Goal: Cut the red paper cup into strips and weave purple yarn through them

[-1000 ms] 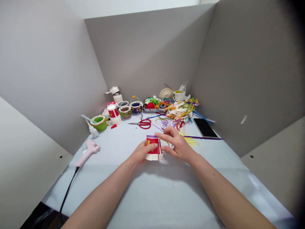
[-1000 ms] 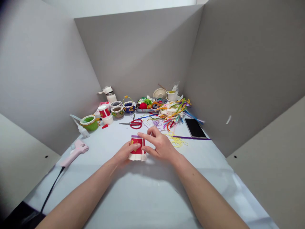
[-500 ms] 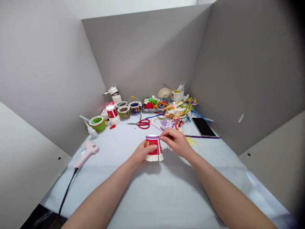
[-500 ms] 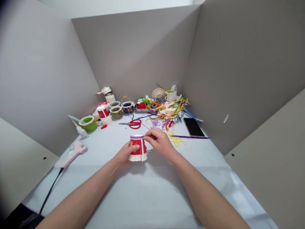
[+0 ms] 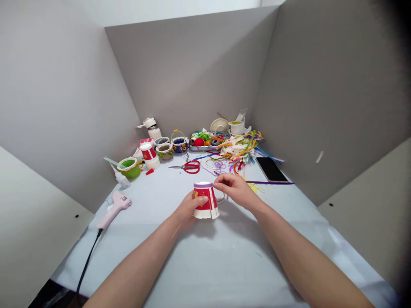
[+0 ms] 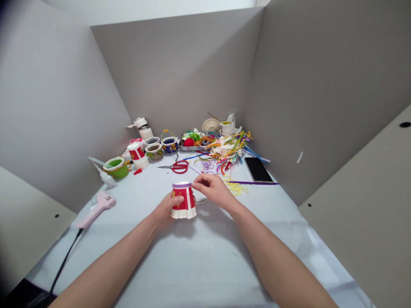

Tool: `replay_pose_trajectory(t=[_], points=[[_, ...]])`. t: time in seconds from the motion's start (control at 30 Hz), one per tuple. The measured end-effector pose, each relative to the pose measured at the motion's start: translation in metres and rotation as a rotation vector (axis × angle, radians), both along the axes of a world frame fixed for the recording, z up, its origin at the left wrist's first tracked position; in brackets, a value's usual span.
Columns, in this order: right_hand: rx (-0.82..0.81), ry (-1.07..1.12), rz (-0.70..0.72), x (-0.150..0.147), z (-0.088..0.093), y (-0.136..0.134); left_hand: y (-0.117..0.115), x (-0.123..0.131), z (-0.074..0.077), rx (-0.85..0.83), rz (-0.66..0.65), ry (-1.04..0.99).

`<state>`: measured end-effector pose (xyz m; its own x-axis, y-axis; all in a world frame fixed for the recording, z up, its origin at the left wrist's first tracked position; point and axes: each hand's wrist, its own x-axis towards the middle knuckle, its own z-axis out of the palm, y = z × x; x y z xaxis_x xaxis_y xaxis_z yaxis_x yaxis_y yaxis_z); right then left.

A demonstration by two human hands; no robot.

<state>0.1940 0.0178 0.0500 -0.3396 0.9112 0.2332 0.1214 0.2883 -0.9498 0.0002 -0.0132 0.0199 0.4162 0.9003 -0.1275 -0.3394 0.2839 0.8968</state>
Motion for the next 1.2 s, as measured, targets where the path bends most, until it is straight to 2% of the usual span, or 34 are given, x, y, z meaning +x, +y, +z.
replay_pose_trajectory(t=[0.37,0.67,0.83,1.0,1.2], points=[[-0.177,0.063,0.096,0.000,0.007,-0.005,-0.003,-0.003,-0.004,0.024,-0.184,-0.122],[-0.317,0.155,0.185,-0.003,0.006,-0.008,-0.002,-0.008,-0.016,-0.081,-0.403,-0.311],[-0.392,0.141,0.365,-0.003,0.004,-0.009,-0.005,-0.007,-0.017,-0.143,-0.512,-0.323],[-0.401,0.186,0.532,-0.005,-0.001,-0.011,-0.010,-0.005,-0.014,-0.228,-0.595,-0.337],[-0.420,0.225,0.520,-0.009,-0.008,-0.011,-0.008,-0.005,-0.016,-0.205,-0.622,-0.369]])
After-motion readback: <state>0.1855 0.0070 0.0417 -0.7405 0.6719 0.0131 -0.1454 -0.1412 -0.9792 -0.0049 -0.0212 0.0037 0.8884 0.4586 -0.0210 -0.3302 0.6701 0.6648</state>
